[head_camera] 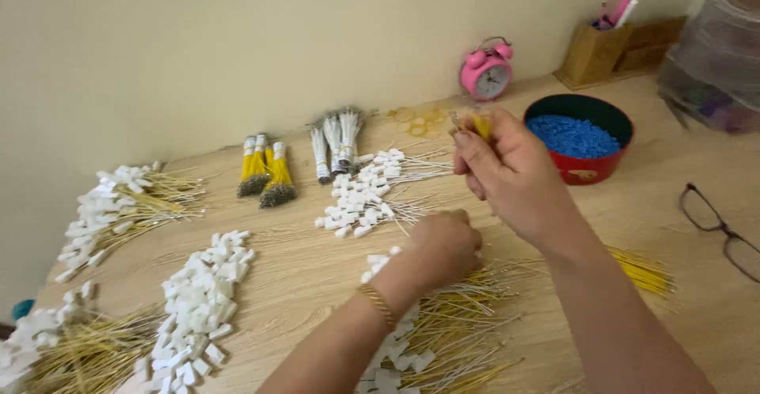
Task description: Manually inserting colored wires into white plastic connectors at a workbench.
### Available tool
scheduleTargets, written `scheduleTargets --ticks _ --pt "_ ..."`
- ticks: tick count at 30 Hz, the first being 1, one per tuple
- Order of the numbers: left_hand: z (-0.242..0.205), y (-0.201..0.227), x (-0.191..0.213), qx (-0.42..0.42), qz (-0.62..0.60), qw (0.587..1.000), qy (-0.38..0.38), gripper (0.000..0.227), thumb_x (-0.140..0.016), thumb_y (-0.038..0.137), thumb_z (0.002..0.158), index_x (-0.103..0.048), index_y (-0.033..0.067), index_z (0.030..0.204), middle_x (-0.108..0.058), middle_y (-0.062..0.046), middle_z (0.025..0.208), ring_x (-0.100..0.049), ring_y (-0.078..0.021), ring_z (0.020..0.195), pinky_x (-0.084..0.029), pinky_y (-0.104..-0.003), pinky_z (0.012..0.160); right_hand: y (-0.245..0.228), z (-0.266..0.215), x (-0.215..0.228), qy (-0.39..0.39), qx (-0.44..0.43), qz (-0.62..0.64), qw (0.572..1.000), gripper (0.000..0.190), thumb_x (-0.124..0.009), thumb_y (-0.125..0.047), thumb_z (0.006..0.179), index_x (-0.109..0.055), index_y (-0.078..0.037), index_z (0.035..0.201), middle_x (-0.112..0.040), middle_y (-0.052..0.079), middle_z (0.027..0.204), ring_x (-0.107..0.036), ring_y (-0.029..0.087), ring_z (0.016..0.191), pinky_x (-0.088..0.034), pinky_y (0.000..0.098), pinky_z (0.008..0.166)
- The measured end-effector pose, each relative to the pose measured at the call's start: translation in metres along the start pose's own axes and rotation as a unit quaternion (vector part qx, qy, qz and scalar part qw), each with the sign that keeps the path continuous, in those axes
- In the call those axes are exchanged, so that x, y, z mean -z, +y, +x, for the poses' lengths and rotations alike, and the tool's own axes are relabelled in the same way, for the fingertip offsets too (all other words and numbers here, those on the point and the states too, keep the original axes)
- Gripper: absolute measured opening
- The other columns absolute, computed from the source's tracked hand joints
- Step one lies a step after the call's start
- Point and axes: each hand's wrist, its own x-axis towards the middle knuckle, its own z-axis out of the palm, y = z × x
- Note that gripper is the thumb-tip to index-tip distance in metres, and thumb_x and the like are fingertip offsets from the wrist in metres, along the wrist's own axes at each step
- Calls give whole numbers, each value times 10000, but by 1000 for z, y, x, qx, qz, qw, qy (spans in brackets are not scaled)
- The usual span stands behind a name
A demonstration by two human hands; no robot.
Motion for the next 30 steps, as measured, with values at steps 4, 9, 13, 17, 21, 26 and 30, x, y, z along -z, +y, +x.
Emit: scheduleTargets --ticks 4,9,13,17,21,26,30 --pt "-1 -4 -13 -12 25 999 47 205 -704 299 834 -790 171 970 -714 -120 1043 -690 -305 985 -567 -434 872 6 1 6 11 25 -18 999 117 -634 -153 1011 -637 -52 1069 -588 -52 827 -477 22 652 -396 201 544" --pt "-56 -5 19 -23 -77 988 132 166 -703 248 878 -758 140 992 -760 -83 958 -708 -302 905 -552 -458 843 2 -2 11 55 41 -93 993 113 -699 -156 972 -715 -52 1014 -566 -73 797 -475 8 705 -407 199 584" --pt "-95 -36 34 -13 -136 986 100 179 -746 266 854 -762 131 969 -774 -71 969 -738 -244 897 -587 -394 867 0 -4 4 42 20 -102 994 135 -691 -162 972 -701 -27 976 -585 -72 800 -488 4 711 -428 205 592" --pt "-90 -87 26 67 -181 966 170 264 -768 279 818 -779 137 1040 -735 -86 1058 -724 -250 909 -585 -397 830 4 -4 -4 -1 7 -119 993 145 -682 -185 951 -704 -51 1005 -588 -67 762 -481 17 655 -423 220 553" --pt "-71 -126 9 192 -44 951 239 209 -737 304 863 -803 163 1002 -746 -100 981 -702 -305 904 -563 -456 804 2 -5 -8 -8 -27 -133 991 144 -679 -190 956 -702 -52 987 -573 -57 746 -467 28 647 -415 232 551" --pt "-56 -123 -2 245 40 950 191 240 -752 385 832 -793 156 892 -717 -106 961 -675 -302 947 -539 -467 815 17 1 -7 -16 -27 -111 993 144 -686 -175 958 -665 -33 957 -579 -48 786 -479 28 672 -428 239 562" --pt "-60 -115 2 272 26 946 177 260 -744 410 864 -789 154 865 -695 -108 1003 -652 -304 1006 -510 -465 874 23 2 -12 -24 -31 -138 990 138 -698 -171 933 -679 -41 975 -620 -43 811 -523 29 695 -465 232 596"
